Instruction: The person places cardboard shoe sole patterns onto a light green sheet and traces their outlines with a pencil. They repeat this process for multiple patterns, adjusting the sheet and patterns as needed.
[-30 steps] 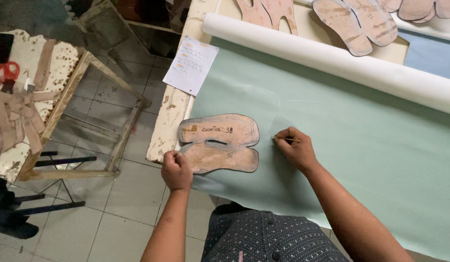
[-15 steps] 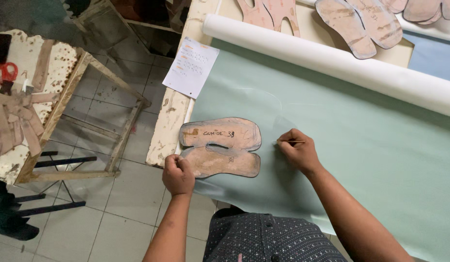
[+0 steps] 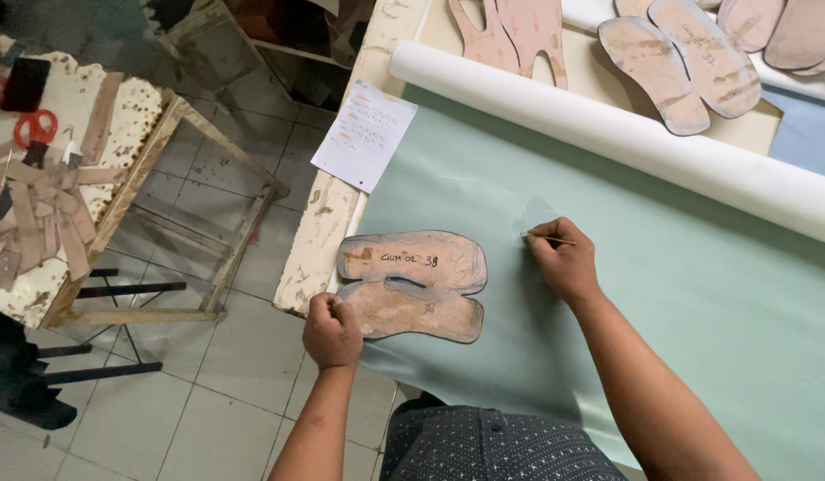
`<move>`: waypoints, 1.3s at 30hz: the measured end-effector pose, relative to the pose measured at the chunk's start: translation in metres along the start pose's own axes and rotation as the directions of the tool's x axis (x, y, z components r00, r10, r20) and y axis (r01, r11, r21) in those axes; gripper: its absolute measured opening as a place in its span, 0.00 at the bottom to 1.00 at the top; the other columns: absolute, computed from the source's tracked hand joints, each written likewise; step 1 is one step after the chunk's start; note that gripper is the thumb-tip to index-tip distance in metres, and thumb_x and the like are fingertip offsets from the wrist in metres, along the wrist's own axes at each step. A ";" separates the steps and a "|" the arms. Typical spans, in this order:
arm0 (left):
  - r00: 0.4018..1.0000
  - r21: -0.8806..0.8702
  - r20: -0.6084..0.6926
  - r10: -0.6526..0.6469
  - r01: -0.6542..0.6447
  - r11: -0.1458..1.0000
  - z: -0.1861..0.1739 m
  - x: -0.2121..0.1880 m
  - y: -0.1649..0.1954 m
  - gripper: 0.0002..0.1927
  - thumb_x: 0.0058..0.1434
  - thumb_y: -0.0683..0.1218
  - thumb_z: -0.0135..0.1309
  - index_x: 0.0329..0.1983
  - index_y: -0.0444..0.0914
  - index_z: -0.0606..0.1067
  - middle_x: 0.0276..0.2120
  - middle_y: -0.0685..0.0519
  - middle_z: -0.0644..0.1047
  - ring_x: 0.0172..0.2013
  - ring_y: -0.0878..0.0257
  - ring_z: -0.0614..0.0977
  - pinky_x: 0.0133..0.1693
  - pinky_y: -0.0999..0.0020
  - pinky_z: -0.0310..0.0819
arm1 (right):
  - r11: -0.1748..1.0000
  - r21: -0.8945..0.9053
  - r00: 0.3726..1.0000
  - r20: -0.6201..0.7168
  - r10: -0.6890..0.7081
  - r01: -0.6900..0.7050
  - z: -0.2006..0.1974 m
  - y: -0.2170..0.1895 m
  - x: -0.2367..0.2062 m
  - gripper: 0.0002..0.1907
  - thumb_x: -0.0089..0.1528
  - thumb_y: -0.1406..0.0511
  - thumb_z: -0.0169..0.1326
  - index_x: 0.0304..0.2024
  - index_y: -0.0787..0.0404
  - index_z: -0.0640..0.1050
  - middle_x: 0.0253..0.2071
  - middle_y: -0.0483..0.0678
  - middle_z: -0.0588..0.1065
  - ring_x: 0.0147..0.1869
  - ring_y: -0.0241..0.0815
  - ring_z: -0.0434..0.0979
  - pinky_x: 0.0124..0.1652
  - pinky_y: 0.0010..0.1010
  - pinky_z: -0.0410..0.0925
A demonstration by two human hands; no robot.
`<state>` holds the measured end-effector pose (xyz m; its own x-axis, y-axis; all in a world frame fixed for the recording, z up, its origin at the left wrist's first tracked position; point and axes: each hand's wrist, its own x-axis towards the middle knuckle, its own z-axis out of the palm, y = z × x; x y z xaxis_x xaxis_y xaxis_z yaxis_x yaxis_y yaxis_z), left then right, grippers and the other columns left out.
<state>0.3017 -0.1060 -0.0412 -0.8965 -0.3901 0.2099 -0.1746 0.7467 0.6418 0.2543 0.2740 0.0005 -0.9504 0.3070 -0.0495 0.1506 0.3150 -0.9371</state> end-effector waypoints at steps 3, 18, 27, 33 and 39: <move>1.000 -0.009 0.029 -0.006 0.006 1.000 -0.002 -0.001 0.001 0.10 0.64 0.48 0.47 0.40 0.38 0.74 0.32 0.47 0.80 0.31 0.48 0.83 0.34 0.54 0.76 | 0.998 -0.050 0.999 -0.035 0.041 -0.043 -0.001 -0.004 -0.001 0.04 0.64 0.69 0.58 0.38 0.65 0.78 0.38 0.46 0.80 0.42 0.33 0.77 0.44 0.26 0.71; 0.990 -0.062 0.048 -0.130 0.133 0.989 -0.006 0.009 0.010 0.12 0.64 0.49 0.49 0.40 0.36 0.76 0.32 0.44 0.82 0.33 0.46 0.83 0.36 0.52 0.76 | 0.918 0.302 0.965 0.125 0.231 -0.258 -0.014 -0.025 -0.019 0.23 0.73 0.58 0.39 0.40 0.68 0.79 0.38 0.53 0.82 0.37 0.38 0.82 0.41 0.26 0.74; 0.949 -0.438 0.189 -0.252 0.311 0.843 -0.009 -0.011 0.063 0.11 0.68 0.46 0.47 0.42 0.32 0.75 0.35 0.47 0.80 0.35 0.59 0.80 0.40 0.64 0.75 | 0.829 -0.074 0.728 0.440 0.526 -0.554 -0.024 -0.034 -0.075 0.25 0.73 0.50 0.45 0.53 0.63 0.80 0.21 0.55 0.69 0.19 0.40 0.62 0.20 0.29 0.57; 0.978 -0.492 0.205 0.019 0.086 0.866 0.012 -0.017 0.094 0.13 0.71 0.48 0.46 0.48 0.33 0.74 0.40 0.47 0.79 0.38 0.59 0.80 0.41 0.65 0.76 | 0.908 0.115 0.879 0.326 0.349 -0.403 -0.055 -0.059 -0.079 0.18 0.60 0.62 0.55 0.50 0.63 0.80 0.24 0.42 0.73 0.22 0.31 0.65 0.23 0.25 0.61; 0.934 -0.203 0.283 0.219 -0.165 0.965 0.016 0.012 0.100 0.14 0.67 0.49 0.48 0.49 0.35 0.74 0.42 0.47 0.78 0.39 0.52 0.81 0.42 0.57 0.76 | 0.934 0.161 0.947 0.000 0.322 -0.318 -0.110 -0.075 -0.055 0.16 0.62 0.64 0.56 0.52 0.61 0.78 0.24 0.43 0.70 0.23 0.32 0.62 0.23 0.24 0.57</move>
<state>0.2673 -0.0277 0.0135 -0.9906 -0.0481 0.1282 0.0622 0.6760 0.7343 0.3250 0.3321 0.1112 -0.8512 0.3920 -0.3490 0.3993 0.0520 -0.9153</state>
